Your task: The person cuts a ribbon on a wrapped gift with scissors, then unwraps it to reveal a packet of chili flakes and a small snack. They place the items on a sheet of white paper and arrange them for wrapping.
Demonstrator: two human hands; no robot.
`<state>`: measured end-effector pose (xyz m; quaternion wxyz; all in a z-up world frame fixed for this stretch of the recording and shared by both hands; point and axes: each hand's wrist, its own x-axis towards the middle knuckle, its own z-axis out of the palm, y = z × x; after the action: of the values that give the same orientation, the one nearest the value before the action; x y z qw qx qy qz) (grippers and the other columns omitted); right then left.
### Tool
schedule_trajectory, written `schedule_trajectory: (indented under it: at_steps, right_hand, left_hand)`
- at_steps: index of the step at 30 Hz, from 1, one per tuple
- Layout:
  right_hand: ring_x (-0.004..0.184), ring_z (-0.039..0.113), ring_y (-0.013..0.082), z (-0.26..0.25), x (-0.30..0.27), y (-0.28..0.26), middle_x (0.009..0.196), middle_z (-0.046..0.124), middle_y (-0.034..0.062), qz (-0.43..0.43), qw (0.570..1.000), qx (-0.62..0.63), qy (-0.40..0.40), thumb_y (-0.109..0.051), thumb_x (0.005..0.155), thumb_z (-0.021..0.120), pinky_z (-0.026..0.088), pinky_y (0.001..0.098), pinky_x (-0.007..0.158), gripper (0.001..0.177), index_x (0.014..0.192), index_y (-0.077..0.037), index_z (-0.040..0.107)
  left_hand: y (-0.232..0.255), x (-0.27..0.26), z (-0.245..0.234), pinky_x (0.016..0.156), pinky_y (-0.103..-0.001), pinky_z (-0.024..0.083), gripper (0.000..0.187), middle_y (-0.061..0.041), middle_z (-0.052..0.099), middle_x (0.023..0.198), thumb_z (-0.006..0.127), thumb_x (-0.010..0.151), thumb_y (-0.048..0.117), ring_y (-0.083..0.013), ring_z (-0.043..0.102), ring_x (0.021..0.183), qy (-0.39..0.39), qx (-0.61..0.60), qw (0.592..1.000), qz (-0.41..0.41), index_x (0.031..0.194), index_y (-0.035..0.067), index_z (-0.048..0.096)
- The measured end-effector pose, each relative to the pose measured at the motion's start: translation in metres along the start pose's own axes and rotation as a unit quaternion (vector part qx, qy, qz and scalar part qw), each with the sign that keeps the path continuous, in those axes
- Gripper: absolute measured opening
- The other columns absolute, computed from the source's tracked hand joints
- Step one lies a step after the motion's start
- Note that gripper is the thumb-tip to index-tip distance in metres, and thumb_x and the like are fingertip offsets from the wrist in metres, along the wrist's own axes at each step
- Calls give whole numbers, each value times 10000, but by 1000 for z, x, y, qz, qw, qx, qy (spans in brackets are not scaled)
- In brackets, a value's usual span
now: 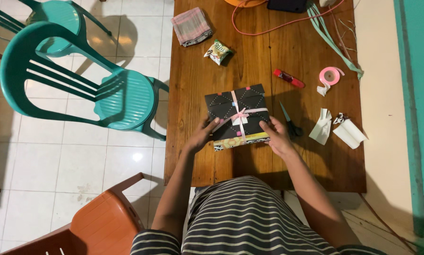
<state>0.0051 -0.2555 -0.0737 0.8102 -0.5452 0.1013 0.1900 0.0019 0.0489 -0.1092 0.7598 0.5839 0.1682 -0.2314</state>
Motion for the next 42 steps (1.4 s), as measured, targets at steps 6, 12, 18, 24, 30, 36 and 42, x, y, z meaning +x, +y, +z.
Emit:
schedule_trajectory:
  at_steps: [6,12,18,24,30,36,42]
  right_hand:
    - [946,691,108,-10,-4,6,1078,675,-3,5,998,-4,57,-231,964,700,635,333,774,411,1330,-80,589]
    - [914,683,79,-21,-2,26,1093,696,-11,-1,998,-28,54,-242,956,726,609,283,747,433,1356,-108,627]
    - [895,677,78,-26,5,61,1065,695,-36,35,995,-17,87,-254,947,740,583,280,704,392,1310,-132,658]
    - [878,640,68,-38,16,96,1004,674,-50,55,990,-79,104,-307,957,744,541,265,727,355,1240,-107,666]
    - [825,619,141,-48,26,103,923,704,60,-37,929,-356,97,-356,1017,692,516,303,732,414,1249,-14,662]
    - [866,703,214,-46,14,67,1003,736,113,-115,837,-515,145,-293,965,693,543,345,769,381,1256,-48,684]
    - [952,706,268,-24,14,32,1095,708,70,-188,789,-573,113,-225,946,737,555,382,792,249,1183,-150,742]
  left_hand:
    - [4,-17,-4,1031,-402,570,763,-160,594,1406,737,900,115,-265,631,1237,-63,-104,987,102,1549,68,337]
    - [-28,4,-3,1014,-368,576,575,-173,639,1365,667,968,92,-266,657,1199,51,-170,977,122,1484,26,423]
    - [-60,20,-12,1000,-333,554,559,-134,609,1379,686,965,94,-245,639,1214,102,-125,978,132,1458,50,425]
    - [-96,32,-17,955,-315,564,523,-136,655,1336,690,957,93,-210,648,1178,71,-39,990,115,1428,24,473]
    - [-99,29,-10,868,-322,590,475,-138,674,1277,688,925,47,-218,704,1049,124,119,974,145,1374,45,533]
    - [-57,1,7,789,-350,602,339,-136,654,1198,703,935,97,-264,733,946,205,309,899,234,1268,82,638]
    - [-18,-8,31,743,-437,578,215,-51,658,1180,768,869,261,-335,681,998,241,488,792,276,1076,204,756]
